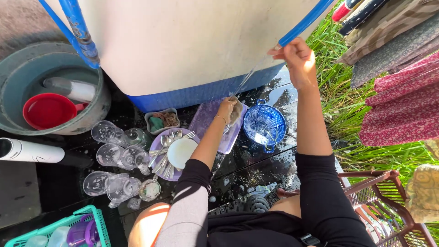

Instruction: The person washes a glass, a bowl, a container, and a strainer by hand before rinsing them and some forks under a stream of water.

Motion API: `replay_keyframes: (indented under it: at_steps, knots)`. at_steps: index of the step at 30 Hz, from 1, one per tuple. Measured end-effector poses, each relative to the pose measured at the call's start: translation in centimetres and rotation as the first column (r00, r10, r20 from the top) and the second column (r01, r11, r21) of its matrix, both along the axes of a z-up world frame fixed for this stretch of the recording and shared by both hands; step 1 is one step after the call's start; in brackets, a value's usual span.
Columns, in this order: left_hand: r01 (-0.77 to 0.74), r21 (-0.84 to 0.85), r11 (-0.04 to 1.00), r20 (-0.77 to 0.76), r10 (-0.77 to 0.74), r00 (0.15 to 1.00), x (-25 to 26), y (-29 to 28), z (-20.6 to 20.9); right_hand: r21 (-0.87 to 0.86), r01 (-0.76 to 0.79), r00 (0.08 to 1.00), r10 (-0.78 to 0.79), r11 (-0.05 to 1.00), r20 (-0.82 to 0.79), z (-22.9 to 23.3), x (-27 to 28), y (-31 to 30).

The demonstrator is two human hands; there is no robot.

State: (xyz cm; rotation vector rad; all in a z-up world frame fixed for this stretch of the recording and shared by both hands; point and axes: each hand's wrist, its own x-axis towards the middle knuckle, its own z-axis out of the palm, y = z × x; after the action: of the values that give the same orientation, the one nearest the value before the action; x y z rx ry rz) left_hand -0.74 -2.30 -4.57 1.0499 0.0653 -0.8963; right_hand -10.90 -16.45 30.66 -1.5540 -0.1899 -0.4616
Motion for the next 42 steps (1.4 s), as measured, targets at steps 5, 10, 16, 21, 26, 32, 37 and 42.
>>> replay_keyframes:
  at_steps: [5,10,16,21,26,32,37,42]
  knots:
    - [0.086,-0.261,0.961,0.155,-0.046,0.987,0.4,-0.9,-2.4,0.152,0.116,0.987,-0.132,0.982,0.095,0.7,-0.1,-0.3]
    - [-0.166,0.092,0.982,0.247,0.139,0.959,0.5,-0.3,1.3,-0.122,0.212,0.925,-0.239,0.97,-0.294,-8.9,3.1,-2.0]
    - [-0.162,-0.107,0.981,0.267,0.186,0.946,0.2,1.0,7.3,0.122,-0.215,0.794,0.246,0.969,-0.556,-26.0,6.6,0.7]
    - [-0.536,-0.069,0.841,0.708,0.42,0.568,3.4,0.4,-2.3,0.155,-0.021,0.73,0.121,0.988,-0.672,-18.4,5.2,6.9]
    - [-0.306,0.151,0.94,0.25,0.264,0.932,1.7,3.5,3.2,0.016,-0.023,0.863,0.028,1.0,-0.504,-23.0,7.4,4.8]
    - [0.122,-0.118,0.985,-0.168,-0.141,0.976,0.3,2.3,2.4,-0.346,0.162,0.647,-0.364,0.924,-0.67,-17.3,6.6,8.5]
    - [-0.01,-0.337,0.941,-0.305,-0.099,0.947,0.6,2.3,1.9,-0.47,-0.117,0.688,-0.27,0.875,-0.674,-13.3,6.9,8.7]
    - [-0.105,-0.356,0.928,-0.223,0.024,0.974,0.0,3.7,12.3,-0.458,-0.051,0.898,-0.16,0.888,-0.411,-12.1,6.0,6.2]
